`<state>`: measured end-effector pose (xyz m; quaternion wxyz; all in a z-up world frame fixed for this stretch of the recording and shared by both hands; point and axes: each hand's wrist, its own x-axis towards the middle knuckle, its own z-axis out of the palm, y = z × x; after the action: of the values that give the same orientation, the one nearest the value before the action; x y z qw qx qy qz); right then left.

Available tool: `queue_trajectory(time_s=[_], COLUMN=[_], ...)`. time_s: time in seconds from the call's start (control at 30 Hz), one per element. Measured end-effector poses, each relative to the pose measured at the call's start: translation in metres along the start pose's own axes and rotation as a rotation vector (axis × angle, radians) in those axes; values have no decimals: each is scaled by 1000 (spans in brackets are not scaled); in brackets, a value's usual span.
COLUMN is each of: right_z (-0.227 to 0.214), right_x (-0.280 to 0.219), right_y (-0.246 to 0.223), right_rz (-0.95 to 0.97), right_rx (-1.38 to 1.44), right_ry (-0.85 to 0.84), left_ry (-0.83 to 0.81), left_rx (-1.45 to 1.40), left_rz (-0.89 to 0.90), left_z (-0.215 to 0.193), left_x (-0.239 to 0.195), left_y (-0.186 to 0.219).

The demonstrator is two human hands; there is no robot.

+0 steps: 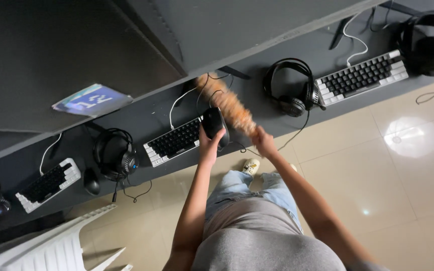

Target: The person uses a fluffy duster to clean a row of computer desks. They systematically dust the surfaces, keyboards, and mouse areas, occasionally lifting the keyboards to clean underneath. They also dust around the headphones and monitor stands.

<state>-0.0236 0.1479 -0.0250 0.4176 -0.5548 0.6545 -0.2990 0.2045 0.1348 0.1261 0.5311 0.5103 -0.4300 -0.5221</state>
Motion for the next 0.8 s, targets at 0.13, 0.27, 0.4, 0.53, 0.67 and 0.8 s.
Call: queue_trajectory(time_s=[0.13,0.27,0.4,0.53,0.67,0.8], right_z=[17,6,14,12,16,39], right_x=[20,24,44,44,77,146], right_y=[-26,-46,-14,-55,-44,-16], right_rz=[-80,-136,-196,44,17,-212], right_rx=[36,92,-33,102,113,-91], right_ry=[309,90,190,360,188,140], left_ry=[35,59,81,85,86,75], left_rx=[-38,-68,-32,-54,-21,-35], left_rz=[-6,-118,-223,-140,-108,-227], left_z=[-3,-2,-4,-6,0,11], left_x=[-3,-7,-4,-2,2,5], left_y=[-1,6,-2,-26,-41,-39])
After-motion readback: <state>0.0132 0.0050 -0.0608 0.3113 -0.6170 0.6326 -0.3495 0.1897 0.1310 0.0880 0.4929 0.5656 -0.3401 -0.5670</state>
